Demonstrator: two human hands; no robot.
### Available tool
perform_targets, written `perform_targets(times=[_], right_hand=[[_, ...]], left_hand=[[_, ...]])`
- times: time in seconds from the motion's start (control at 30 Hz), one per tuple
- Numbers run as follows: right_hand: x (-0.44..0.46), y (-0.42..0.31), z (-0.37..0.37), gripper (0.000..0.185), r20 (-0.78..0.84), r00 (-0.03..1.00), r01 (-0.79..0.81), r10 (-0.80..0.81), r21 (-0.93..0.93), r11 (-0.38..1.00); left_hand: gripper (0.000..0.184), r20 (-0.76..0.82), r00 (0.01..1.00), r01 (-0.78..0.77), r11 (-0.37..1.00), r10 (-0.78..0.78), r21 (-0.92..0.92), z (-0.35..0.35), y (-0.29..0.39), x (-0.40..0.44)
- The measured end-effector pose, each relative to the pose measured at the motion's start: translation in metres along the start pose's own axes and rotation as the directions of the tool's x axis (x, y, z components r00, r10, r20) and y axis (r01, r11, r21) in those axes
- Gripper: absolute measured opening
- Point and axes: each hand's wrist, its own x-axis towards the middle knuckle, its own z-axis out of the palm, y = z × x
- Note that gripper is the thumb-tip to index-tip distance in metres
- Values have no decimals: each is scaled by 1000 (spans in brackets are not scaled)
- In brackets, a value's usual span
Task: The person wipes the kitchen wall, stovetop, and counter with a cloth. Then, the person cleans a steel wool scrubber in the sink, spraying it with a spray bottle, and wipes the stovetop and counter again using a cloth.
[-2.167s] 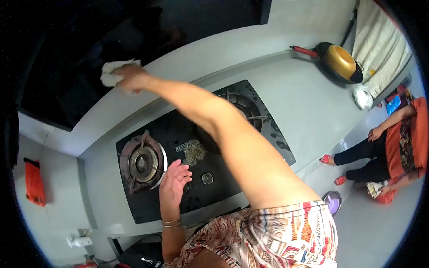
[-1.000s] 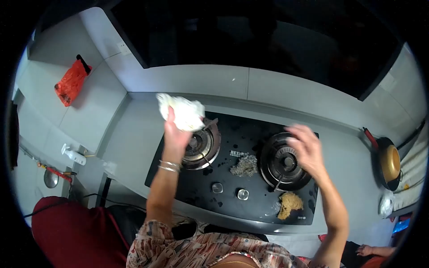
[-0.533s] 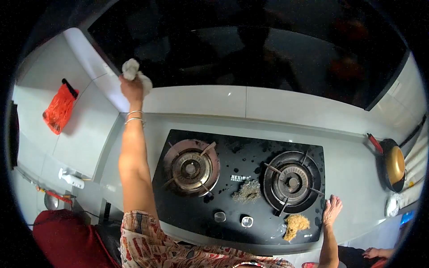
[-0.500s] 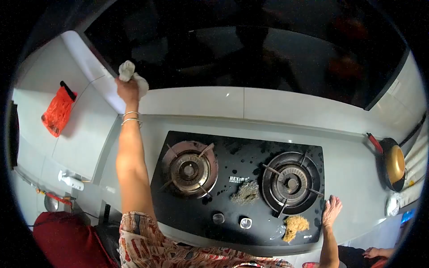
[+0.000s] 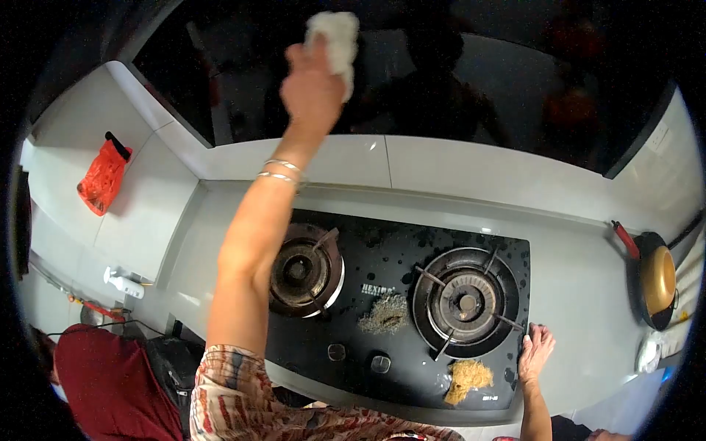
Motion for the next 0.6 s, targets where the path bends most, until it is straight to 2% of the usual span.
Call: perform_targets(times=[0.03, 0.07, 0.13, 0.2, 0.23, 0.27, 0.3, 0.33, 0.37, 0.4, 0.43, 0.47, 0.5, 0.53, 0.57, 0.6], right_hand=[[0, 1, -1, 37, -5, 1000, 17, -17, 11, 1000], [-1, 1, -2, 37, -8, 999, 33, -33, 21, 999], [-3, 0, -4, 37, -4, 1000, 30, -30, 24, 999], [-1, 0, -3, 37, 2, 1000, 28, -28, 29, 999], [-1, 4, -1, 37, -8, 999, 50, -50, 13, 999], [-1, 4, -1, 37, -15, 999, 38, -37, 17, 999], [1, 2, -1, 37, -12, 999, 33, -32, 4, 999], [0, 1, -1, 37, -9, 1000, 19, -19, -8, 1000], [0, 1, 1, 36, -48, 998, 40, -41, -17, 999], [0, -1, 0, 36, -46, 998, 34, -35, -24, 999], [0, -3, 0, 35, -53, 998, 36, -37, -20, 999], [0, -5, -2, 35, -57, 998, 39, -40, -19, 999], [2, -7, -3, 35, -72, 997, 7, -8, -19, 1000], [4, -8, -4, 35, -60, 998, 12, -13, -11, 1000], [2, -9, -6, 34, -38, 999, 19, -19, -2, 1000], [0, -11, -8, 34, -38, 999, -6, 6, 0, 1000]], left_hand=[[62, 0, 997, -83, 996, 83, -36, 3, 14, 0], [60, 19, 995, -100, 994, 101, -45, 3, 15, 1], [58, 84, 980, -177, 983, 180, -37, -10, -11, 3], [55, 45, 988, -152, 978, 147, 143, -11, -56, -1], [55, 32, 998, -55, 968, 49, 245, -9, -88, -1], [55, -133, 985, -76, 973, 107, 218, -6, -131, -3], [48, -208, 951, -148, 924, 231, 352, -5, -176, -3], [37, -322, 931, -84, 961, 169, 262, 8, -232, 0], [27, -221, 975, 83, 964, -26, 253, 5, -271, -1], [34, -136, 909, 405, 912, -394, 71, 1, -290, -2], [42, 26, 723, 691, 720, -691, -66, -2, -312, 1], [47, 96, 886, 445, 890, -454, 100, 26, -389, -2], [43, 146, 768, 604, 781, -624, 160, 11, -365, 10], [40, 123, 845, 448, 815, -520, 368, 26, -390, 11], [43, 106, 565, 825, 562, -818, -60, 2, -329, 20], [56, 109, 535, 808, 469, -838, -357, 12, -329, 23]])
